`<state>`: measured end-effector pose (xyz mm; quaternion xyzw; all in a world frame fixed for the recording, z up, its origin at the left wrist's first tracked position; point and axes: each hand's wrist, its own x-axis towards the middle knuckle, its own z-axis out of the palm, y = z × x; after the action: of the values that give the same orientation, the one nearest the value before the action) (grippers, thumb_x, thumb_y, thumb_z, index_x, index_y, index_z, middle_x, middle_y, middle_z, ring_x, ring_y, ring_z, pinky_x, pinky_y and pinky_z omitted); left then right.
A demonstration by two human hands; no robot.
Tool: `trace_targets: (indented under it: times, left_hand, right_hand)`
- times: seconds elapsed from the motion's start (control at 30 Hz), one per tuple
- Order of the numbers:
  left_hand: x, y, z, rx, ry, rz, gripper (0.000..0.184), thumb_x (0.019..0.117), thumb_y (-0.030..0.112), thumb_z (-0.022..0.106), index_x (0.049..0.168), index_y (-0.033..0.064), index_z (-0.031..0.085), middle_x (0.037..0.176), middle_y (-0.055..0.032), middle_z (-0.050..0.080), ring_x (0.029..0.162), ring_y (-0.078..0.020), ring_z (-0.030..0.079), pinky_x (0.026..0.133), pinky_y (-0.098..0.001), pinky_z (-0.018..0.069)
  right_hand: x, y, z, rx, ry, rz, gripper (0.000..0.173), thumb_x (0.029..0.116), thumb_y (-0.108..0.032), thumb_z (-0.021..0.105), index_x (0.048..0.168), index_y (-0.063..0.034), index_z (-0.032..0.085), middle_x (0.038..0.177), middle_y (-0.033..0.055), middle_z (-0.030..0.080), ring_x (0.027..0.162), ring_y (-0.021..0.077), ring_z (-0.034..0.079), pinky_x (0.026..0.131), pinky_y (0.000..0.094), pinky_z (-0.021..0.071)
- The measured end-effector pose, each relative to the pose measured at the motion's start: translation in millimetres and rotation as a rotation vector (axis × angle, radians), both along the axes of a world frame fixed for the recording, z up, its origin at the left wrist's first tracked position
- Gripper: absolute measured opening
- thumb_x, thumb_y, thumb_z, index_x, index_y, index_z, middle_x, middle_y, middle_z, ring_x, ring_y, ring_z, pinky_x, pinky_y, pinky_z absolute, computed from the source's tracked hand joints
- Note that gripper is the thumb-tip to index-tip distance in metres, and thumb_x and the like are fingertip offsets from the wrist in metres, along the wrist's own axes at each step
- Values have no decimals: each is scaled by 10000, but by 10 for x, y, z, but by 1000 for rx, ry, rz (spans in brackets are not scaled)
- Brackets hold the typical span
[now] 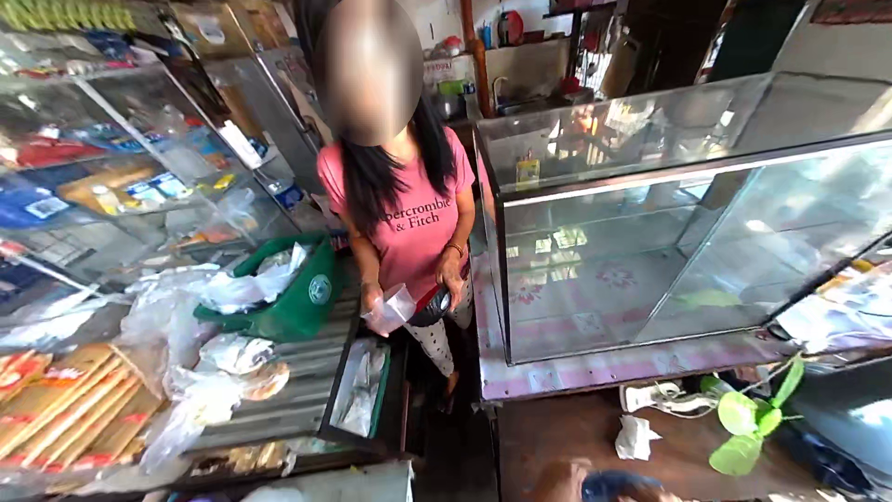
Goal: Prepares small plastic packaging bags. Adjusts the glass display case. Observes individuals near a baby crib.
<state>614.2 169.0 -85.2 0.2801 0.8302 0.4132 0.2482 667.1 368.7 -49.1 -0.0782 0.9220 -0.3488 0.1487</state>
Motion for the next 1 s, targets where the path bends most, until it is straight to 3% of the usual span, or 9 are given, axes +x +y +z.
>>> trace_targets:
  times: [0.13,0.3,0.4,0.47,0.53,0.63,0.77,0.87,1.0]
  left_hand:
    - [13,368,12,188,24,57,441,852,183,808,1215,-40,694,1187,-217,705,1119,-330,680,1013,-491,519]
    - [22,956,108,142,45,163,288,904,112,723,1174,14,735,1131,-196,721,1074,-333,690,960,-528,529]
    - [74,1261,90,104,49,260,304,883,113,733,1165,0,726,1142,-210,714,1083,-351,687,949,-553,529]
    - [129,1456,26,131,87,361,304,872,103,734,1150,-19,726,1115,-208,719,1053,-335,698,949,-517,543]
    - [178,1643,-129,147,131,407,308,860,116,733,1141,-9,733,1088,-192,722,1032,-314,702,937,-490,554]
    - [250,1873,-301,192,133,351,386,811,143,792,1161,-6,731,1136,-180,723,1073,-292,698,976,-472,552]
    - [345,2068,-237,192,30,304,402,785,112,825,1145,-35,724,1080,-183,748,1021,-272,724,947,-463,569]
    - [387,2158,-242,118,-34,334,366,811,73,793,1156,-27,726,1089,-177,744,1028,-267,719,960,-472,562]
    - [380,2228,-299,5,-49,342,342,824,118,781,1143,3,738,1083,-146,747,1018,-256,716,942,-489,566]
  right_hand:
    - [-45,399,4,-76,166,10,259,948,-185,683,1022,53,752,986,244,747,920,424,733,839,621,572]
    - [-126,1042,-6,-209,366,129,185,951,-92,646,985,65,738,924,215,751,846,357,745,805,511,601]
    - [-206,1353,-39,-171,394,187,178,946,-80,636,984,60,739,921,214,751,834,360,746,778,510,603]
    - [-286,1566,-17,-64,323,226,223,962,-103,617,1045,66,736,989,238,746,907,407,741,808,566,595]
    - [-343,1771,-68,-4,246,270,235,978,-124,600,1012,55,747,1008,243,743,965,432,728,838,604,580]
    - [-309,2022,-226,-36,236,276,190,955,-152,653,954,-5,774,974,190,759,937,389,740,807,599,591]
    - [-219,2188,-342,-128,211,183,150,880,-180,722,903,-35,751,920,143,749,860,337,739,729,580,589]
    - [-92,2257,-429,-276,244,150,151,927,-178,683,937,-49,760,924,120,753,847,282,739,745,511,605]
    - [65,2412,-323,-477,303,110,187,998,-140,615,1030,2,733,974,144,748,888,233,737,821,422,607]
